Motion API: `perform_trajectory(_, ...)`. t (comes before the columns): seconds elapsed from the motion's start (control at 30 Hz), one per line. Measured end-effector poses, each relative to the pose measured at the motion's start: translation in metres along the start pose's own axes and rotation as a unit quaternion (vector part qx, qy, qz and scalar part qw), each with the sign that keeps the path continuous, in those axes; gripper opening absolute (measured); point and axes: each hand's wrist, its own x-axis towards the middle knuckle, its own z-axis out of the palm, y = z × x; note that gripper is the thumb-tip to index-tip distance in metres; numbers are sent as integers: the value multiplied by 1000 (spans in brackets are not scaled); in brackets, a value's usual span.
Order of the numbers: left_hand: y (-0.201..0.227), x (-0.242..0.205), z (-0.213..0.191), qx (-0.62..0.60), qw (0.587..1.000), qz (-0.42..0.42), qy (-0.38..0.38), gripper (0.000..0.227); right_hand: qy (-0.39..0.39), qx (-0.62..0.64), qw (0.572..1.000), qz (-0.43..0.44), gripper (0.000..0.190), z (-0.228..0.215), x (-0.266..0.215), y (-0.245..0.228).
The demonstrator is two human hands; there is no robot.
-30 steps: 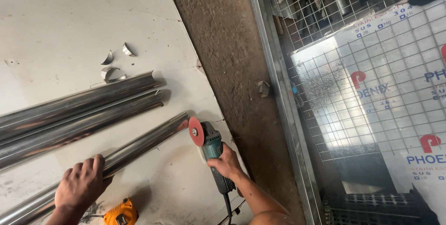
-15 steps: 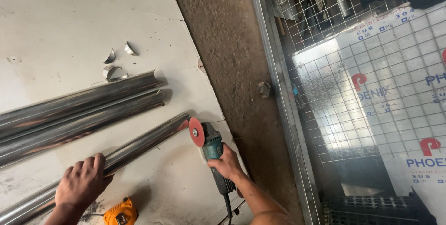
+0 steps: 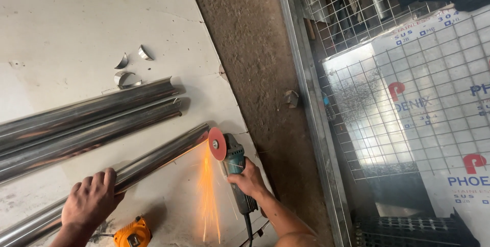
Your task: Grinding the edges of stainless steel pipes using a handheld angle grinder to smooth them.
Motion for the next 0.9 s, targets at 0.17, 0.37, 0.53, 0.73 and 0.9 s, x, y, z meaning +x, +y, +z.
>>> perform_trajectory(0.17,0,1,11,7,1000,-1,5,67,-7,33,999,-12,33,-5,-15,-21)
perform_trajectory(0.37,2,-2,6,16,999,3,49,71,-27,94,994,-39,37,1,-8,-13)
perform_trajectory(0.53,2,0,6,20,1000,0,13,72,-10,29,998,-60,28,4,3,-2)
perform_trajectory(0.73,7,-9,-1,21,997,1,73,66,1,37,999,6,38,2,5,-4)
perform_trajectory(0.9,11,-5,-7,47,997,-41,-37,76,5,148,989,-1,46,-7,-11,-14)
